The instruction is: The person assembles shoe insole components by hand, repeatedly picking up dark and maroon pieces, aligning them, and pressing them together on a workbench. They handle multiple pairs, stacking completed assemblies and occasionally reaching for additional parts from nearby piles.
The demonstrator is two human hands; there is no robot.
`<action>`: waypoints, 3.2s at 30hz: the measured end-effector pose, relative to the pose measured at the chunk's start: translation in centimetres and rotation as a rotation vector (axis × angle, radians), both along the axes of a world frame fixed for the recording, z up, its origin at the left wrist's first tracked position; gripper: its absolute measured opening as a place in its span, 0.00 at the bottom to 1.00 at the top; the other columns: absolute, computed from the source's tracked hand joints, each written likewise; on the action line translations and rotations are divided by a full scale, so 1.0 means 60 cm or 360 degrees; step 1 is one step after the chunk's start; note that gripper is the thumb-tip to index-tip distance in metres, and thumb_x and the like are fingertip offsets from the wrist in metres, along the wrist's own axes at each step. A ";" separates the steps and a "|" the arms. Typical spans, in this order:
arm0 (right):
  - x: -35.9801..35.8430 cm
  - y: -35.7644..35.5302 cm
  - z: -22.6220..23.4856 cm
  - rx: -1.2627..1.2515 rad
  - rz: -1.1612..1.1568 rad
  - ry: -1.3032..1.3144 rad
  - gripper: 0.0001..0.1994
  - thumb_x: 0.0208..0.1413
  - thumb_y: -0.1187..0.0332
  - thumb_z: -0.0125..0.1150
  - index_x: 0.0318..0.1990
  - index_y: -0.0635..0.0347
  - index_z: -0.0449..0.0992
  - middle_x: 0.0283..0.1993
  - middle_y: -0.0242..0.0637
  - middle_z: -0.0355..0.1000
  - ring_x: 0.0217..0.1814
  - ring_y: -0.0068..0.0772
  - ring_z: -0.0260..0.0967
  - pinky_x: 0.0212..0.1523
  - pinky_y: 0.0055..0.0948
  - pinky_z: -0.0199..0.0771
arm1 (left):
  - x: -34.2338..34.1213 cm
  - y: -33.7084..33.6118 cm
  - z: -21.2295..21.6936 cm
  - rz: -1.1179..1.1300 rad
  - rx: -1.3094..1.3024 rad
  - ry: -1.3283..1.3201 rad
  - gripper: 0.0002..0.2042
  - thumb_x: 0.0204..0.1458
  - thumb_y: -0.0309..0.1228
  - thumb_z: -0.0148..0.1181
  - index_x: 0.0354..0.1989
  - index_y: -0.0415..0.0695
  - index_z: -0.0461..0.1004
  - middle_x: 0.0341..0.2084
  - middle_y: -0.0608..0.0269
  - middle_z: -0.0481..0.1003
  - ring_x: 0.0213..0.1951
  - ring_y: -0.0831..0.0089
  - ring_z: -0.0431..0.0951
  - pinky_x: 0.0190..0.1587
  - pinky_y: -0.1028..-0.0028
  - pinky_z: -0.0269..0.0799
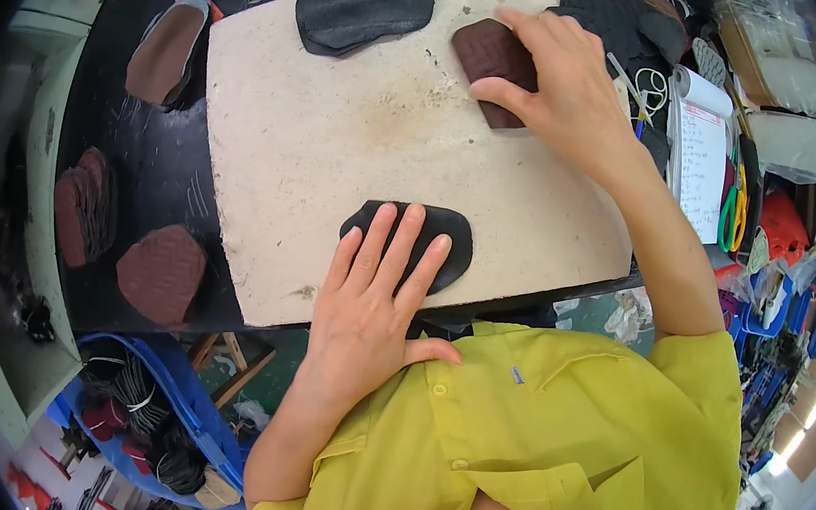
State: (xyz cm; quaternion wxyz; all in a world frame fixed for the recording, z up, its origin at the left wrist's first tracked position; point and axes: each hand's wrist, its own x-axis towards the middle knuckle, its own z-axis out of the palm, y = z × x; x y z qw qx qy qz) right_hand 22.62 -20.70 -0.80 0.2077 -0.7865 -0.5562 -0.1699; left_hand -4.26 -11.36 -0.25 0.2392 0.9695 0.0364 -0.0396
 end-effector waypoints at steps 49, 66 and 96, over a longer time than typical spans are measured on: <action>-0.163 0.005 0.060 -0.0543 0.0340 0.1665 0.10 0.52 0.66 0.67 0.32 0.65 0.78 0.22 0.49 0.69 0.21 0.47 0.66 0.24 0.32 0.67 | -0.036 -0.021 0.014 0.1651 -0.1699 -0.0608 0.09 0.51 0.19 0.66 0.41 0.33 0.78 0.27 0.55 0.80 0.27 0.82 0.79 0.32 0.83 0.76; -0.167 0.031 0.002 -0.0560 0.0157 0.1666 0.12 0.50 0.63 0.72 0.31 0.65 0.80 0.22 0.48 0.71 0.18 0.37 0.65 0.21 0.30 0.65 | -0.030 -0.029 -0.035 0.1798 -0.1179 -0.0666 0.19 0.49 0.17 0.68 0.49 0.35 0.71 0.22 0.60 0.79 0.25 0.82 0.80 0.27 0.86 0.73; -0.190 -0.047 -0.006 -0.0069 -0.0276 0.1800 0.07 0.50 0.70 0.70 0.31 0.63 0.78 0.22 0.39 0.74 0.18 0.33 0.72 0.21 0.26 0.71 | -0.018 -0.026 -0.036 0.0430 0.0368 -0.0042 0.46 0.48 0.69 0.47 0.61 0.36 0.67 0.64 0.50 0.65 0.65 0.57 0.62 0.55 0.65 0.66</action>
